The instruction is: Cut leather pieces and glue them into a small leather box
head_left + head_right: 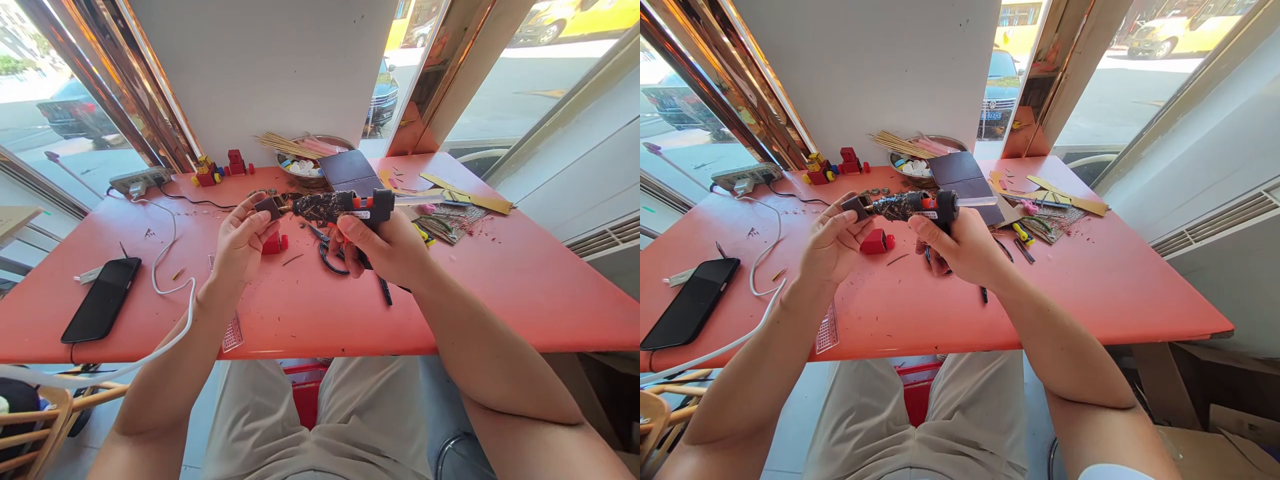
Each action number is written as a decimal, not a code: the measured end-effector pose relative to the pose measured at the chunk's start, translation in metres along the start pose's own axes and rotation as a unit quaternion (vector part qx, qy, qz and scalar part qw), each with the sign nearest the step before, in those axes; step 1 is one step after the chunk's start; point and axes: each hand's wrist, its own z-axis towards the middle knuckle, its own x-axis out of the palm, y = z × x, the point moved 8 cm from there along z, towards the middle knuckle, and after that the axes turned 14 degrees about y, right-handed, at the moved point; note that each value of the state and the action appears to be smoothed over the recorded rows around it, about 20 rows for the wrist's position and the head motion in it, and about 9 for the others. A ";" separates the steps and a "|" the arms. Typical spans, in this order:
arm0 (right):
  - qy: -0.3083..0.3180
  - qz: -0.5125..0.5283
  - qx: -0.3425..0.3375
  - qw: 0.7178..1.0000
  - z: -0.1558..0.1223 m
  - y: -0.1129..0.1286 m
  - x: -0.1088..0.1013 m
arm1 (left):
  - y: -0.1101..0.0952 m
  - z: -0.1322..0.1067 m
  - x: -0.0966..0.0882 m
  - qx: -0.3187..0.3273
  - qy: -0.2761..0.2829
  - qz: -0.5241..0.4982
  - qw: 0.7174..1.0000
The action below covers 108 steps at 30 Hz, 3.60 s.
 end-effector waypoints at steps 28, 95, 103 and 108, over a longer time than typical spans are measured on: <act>0.052 -0.051 0.014 0.997 0.003 0.003 0.004 | 0.001 0.001 -0.008 -0.005 -0.018 0.002 1.000; -0.010 -0.148 -0.044 0.988 -0.002 0.010 0.005 | 0.012 -0.006 0.000 -0.088 -0.064 -0.114 0.988; -0.045 -0.285 -0.098 0.952 -0.007 0.018 0.007 | 0.013 -0.003 -0.002 -0.068 -0.068 -0.101 0.990; -0.058 -0.367 -0.107 0.922 -0.009 0.017 0.014 | 0.013 0.000 -0.003 -0.045 -0.050 -0.085 0.994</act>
